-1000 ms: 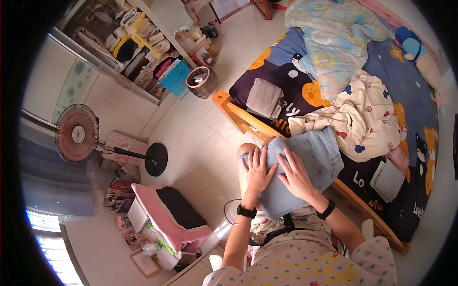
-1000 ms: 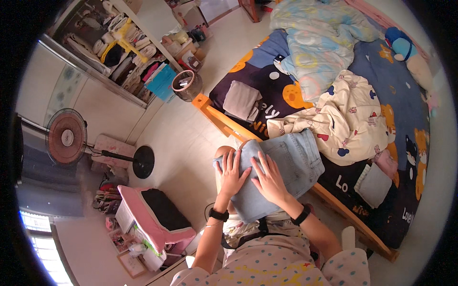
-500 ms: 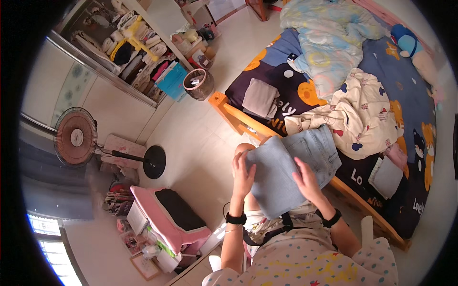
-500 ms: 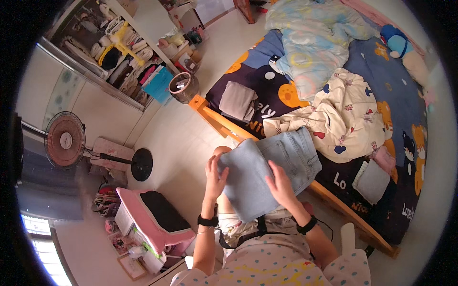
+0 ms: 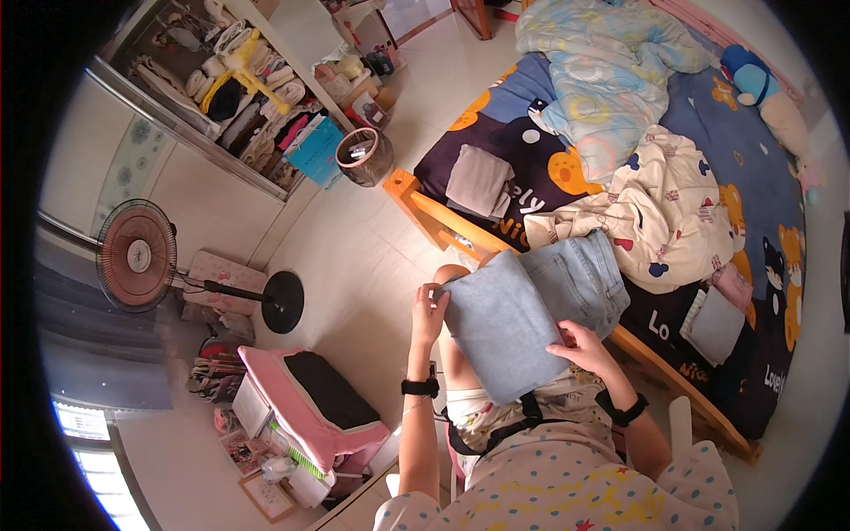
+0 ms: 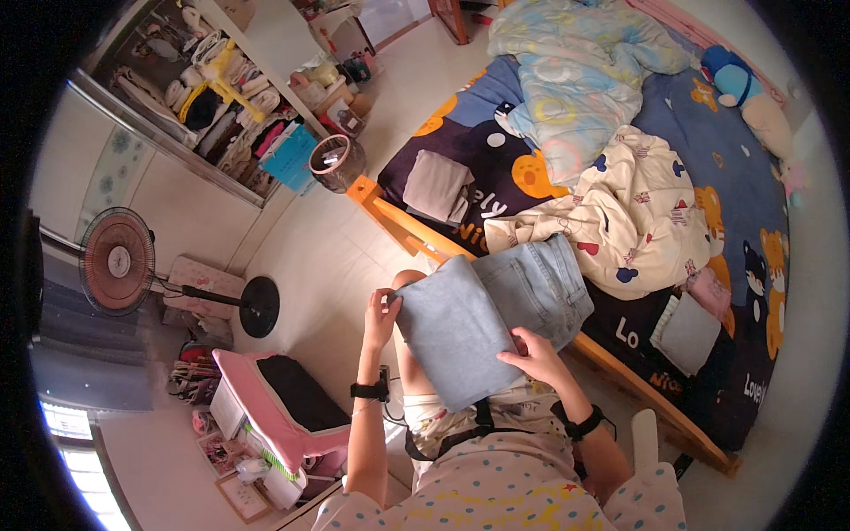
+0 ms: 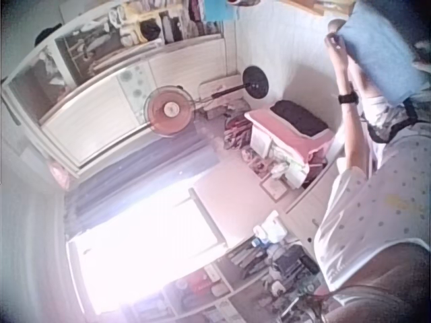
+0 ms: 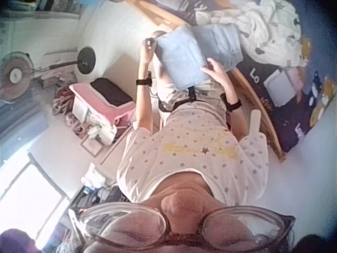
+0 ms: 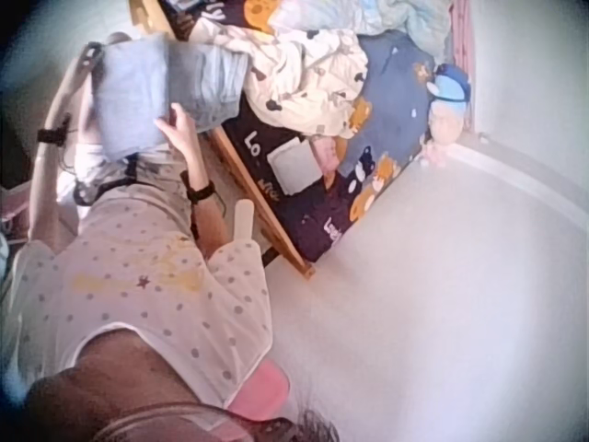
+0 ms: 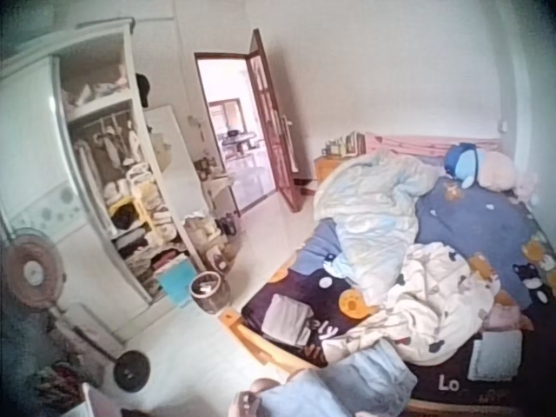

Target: Folding various pieces of clothing including denim jeans and a patterned shirt on the lap while seated.

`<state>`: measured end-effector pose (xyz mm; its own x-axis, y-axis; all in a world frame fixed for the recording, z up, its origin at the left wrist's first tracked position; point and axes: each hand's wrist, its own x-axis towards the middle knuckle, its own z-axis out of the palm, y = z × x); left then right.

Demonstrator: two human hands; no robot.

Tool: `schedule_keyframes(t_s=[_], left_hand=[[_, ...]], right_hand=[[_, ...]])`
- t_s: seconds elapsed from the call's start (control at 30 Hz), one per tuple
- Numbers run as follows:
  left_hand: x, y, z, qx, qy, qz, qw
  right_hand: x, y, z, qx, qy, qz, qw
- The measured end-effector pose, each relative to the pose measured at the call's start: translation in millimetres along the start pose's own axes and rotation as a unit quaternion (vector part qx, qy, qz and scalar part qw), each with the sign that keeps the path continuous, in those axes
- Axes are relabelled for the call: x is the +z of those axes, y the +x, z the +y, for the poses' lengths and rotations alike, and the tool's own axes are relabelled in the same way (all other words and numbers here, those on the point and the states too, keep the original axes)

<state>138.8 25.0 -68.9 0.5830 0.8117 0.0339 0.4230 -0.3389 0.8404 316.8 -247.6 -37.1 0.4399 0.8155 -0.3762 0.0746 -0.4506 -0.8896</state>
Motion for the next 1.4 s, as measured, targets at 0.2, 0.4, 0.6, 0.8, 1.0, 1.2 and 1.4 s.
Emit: schedule_keyframes(t_s=[0.2, 0.4, 0.6, 0.8, 1.0, 1.2, 1.4], left_hand=[[9, 10, -21, -0.009, -0.041, 0.039, 0.998], [15, 16, -23, -0.075, -0.086, 0.0, 0.993], [-2, -1, -23, -0.159, -0.16, 0.018, 0.974], [-32, -36, -3, -0.229, -0.204, -0.1, 0.947], [-21, -62, -9, -0.232, -0.213, -0.123, 0.941], [-5, -63, -2, -0.219, -0.183, -0.093, 0.954], [6, -59, 7, -0.18, -0.004, -0.066, 0.981]], right_hand=[[-2, 3, -17, -0.005, -0.055, -0.032, 0.998], [-6, 11, -5, -0.009, -0.046, -0.051, 0.998], [-10, 13, -12, -0.036, -0.056, -0.043, 0.997], [-10, 24, -11, -0.056, -0.018, -0.027, 0.998], [4, 26, -11, -0.054, -0.075, -0.001, 0.996], [10, 26, 0, -0.082, -0.056, 0.036, 0.994], [10, 24, -1, -0.064, -0.056, 0.03, 0.996]])
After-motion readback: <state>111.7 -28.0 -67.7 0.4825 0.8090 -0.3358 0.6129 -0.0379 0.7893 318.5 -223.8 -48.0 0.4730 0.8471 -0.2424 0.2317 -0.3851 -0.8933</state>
